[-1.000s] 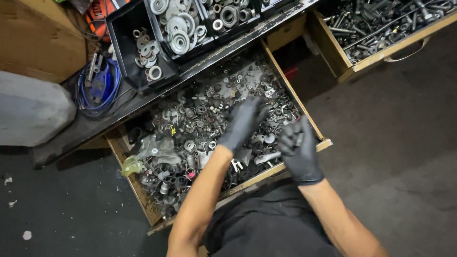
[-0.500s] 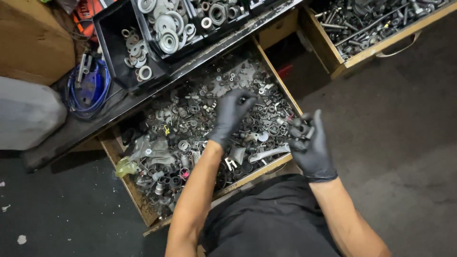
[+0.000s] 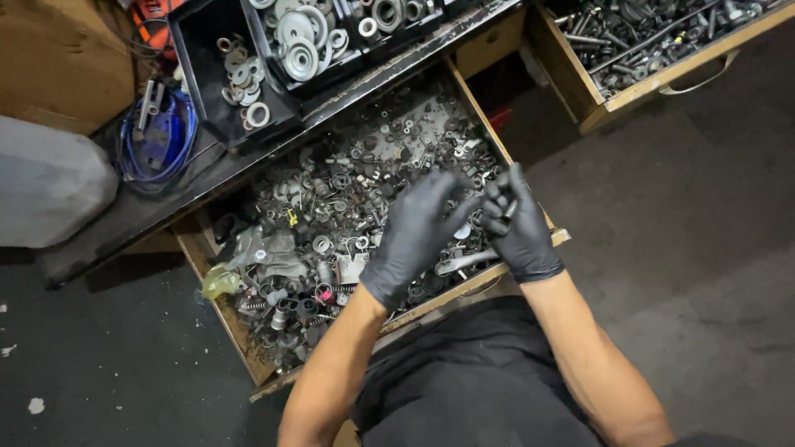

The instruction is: The person sorts through a drawer filled with mixed metal hardware, picking up and inspecting various items such as springs, washers, and bolts. They place selected items into a tray above the drawer while continuing to sift through the pile.

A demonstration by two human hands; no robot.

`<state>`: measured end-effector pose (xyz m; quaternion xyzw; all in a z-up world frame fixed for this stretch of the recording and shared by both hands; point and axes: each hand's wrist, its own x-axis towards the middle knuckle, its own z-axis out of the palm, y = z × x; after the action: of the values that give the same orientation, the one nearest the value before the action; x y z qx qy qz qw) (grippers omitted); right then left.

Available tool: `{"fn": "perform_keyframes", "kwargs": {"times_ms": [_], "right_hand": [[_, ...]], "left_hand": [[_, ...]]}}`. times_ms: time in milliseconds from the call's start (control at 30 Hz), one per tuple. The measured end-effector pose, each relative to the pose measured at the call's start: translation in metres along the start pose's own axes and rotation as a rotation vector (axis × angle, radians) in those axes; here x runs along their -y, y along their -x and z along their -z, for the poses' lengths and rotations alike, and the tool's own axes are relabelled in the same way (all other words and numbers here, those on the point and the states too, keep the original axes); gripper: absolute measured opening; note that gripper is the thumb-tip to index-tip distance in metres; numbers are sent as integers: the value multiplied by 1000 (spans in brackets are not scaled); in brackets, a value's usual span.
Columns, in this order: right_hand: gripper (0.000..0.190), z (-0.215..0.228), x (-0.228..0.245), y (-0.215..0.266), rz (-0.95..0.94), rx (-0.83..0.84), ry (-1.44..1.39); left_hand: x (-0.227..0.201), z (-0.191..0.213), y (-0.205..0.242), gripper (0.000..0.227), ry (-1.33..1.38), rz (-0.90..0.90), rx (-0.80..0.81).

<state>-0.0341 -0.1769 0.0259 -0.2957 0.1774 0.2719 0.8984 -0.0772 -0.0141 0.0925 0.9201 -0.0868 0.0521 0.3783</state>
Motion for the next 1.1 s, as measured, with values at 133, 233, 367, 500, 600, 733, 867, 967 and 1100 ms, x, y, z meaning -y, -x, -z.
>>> {"fn": "perform_keyframes", "kwargs": {"times_ms": [133,233,367,500,600,733,867,967,1100], "right_hand": [[42,26,14,-10,-14,137,-196],[40,19,22,1,18,96,-114],[40,14,21,9,22,72,-58],[37,19,10,7,-26,-21,-66],[36,18,0,8,-18,-64,-15],[45,3,-17,12,-82,-55,63],[49,-53,-29,30,-142,-19,90],[36,-50,-47,19,-183,-17,57],[36,-37,-41,15,-138,11,40]], "left_hand": [[24,-55,36,21,-678,-152,75],[35,-59,34,17,-672,-141,71],[40,-64,36,12,-641,-127,78],[45,-48,34,9,-445,18,38],[51,-16,35,14,0,189,-82],[18,37,43,16,426,267,-224],[28,19,49,15,201,89,-210],[26,25,50,24,-6,15,-70],[68,43,54,34,65,34,-182]]}}
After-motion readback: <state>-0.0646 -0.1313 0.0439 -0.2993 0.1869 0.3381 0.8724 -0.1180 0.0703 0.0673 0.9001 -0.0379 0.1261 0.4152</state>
